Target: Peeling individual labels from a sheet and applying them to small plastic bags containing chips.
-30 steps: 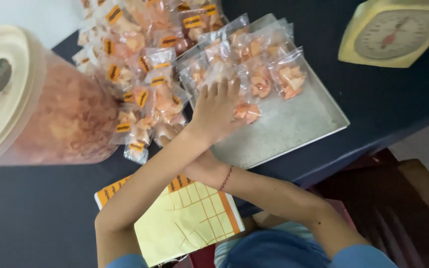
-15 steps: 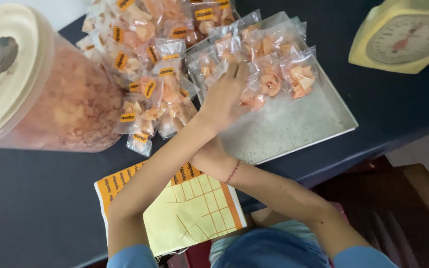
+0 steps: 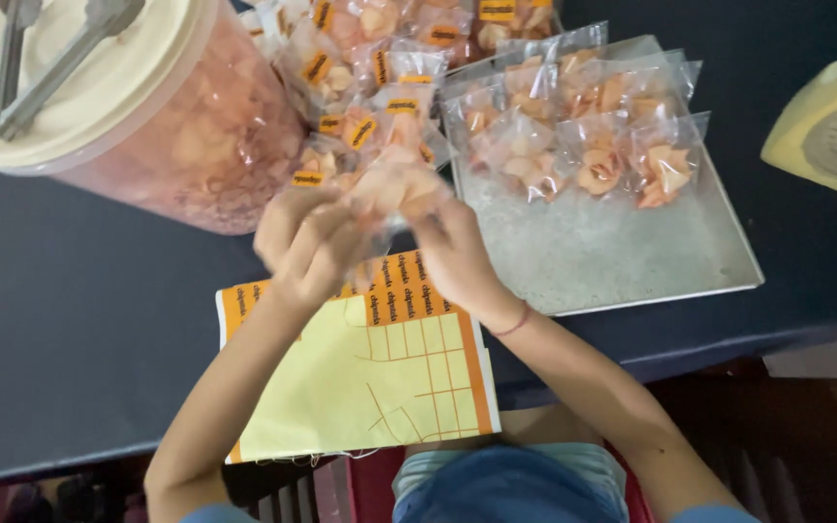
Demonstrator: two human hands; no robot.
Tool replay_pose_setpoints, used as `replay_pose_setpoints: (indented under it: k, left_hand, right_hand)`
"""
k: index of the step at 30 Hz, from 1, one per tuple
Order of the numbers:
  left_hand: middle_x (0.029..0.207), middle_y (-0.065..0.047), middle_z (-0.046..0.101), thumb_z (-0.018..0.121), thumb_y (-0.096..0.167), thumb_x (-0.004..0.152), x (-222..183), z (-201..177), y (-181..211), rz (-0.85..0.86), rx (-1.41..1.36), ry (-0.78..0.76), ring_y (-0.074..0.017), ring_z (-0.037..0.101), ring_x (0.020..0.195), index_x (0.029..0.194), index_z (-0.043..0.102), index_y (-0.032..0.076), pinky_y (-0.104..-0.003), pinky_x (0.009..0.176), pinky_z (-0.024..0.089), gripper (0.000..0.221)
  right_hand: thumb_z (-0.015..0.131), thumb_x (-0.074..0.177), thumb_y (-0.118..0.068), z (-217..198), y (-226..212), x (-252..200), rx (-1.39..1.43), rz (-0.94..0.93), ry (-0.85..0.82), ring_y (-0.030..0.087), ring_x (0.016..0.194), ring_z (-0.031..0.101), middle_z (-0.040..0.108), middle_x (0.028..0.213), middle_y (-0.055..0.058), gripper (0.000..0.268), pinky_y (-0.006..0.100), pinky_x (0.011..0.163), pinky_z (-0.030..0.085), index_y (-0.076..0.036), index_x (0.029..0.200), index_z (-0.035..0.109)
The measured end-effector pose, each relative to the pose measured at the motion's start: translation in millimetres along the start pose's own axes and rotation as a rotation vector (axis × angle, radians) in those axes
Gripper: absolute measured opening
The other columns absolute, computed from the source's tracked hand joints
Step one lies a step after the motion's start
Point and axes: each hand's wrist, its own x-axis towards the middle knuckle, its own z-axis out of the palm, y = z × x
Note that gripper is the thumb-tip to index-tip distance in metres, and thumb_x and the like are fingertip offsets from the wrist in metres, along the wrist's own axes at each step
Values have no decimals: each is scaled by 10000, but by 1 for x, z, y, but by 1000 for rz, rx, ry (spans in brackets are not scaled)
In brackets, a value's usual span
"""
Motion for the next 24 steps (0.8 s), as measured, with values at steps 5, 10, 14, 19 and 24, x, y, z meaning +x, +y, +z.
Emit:
replay_pose_setpoints:
  k: [5, 10, 14, 19, 24]
  left_hand:
    - [924, -1, 761, 702, 88, 952, -72, -43, 24, 198, 268, -111, -269, 723, 890, 898, 660, 216, -439, 815, 534, 146]
    - [1045, 19, 775, 589, 87, 1025, -116, -53, 46, 107, 371, -179, -221, 729, 1020, 952, 641, 235, -433, 936, 504, 174]
    - [1457, -263, 360, 844, -58, 833, -80, -45, 68, -590, 73, -74, -450, 403, 1340, 1397, 245, -33, -630, 1138, 308, 823]
    - [1448, -236, 398, 995, 96, 641, -58, -45, 97, -1200, -698, -28, -393, 275, 1472, 1473, 311, -43, -572, 1249, 121, 1086]
    - [1564, -159, 368, 993, 215, 625, -92, -43, 109, -1321, -1107, 112, -316, 289, 1509, 1489, 336, 65, -507, 1245, 269, 1096]
  right_hand:
    - [334, 1100, -485, 1, 9, -5, 399, 460, -168, 150, 630, 612, 567, 743, 70, 598, 296, 670, 514, 10, 1308, 598]
    - [746, 924, -76, 13, 14, -22, 308, 473, -353, 74, 695, 627, 695, 997, 102, 510, 234, 648, 554, 27, 1394, 577]
    - [774, 889, -97, 14, 22, -25, 389, 602, -173, 187, 772, 683, 603, 1034, 128, 732, 287, 573, 604, -17, 1520, 411]
    - [797, 876, -96, 21, 26, -36, 281, 630, -180, 165, 771, 669, 583, 1013, 97, 602, 316, 614, 639, 0, 1410, 535]
    - [833, 859, -148, 33, 27, -49, 210, 598, -256, 153, 913, 682, 580, 1026, 88, 615, 304, 808, 604, -28, 1382, 533]
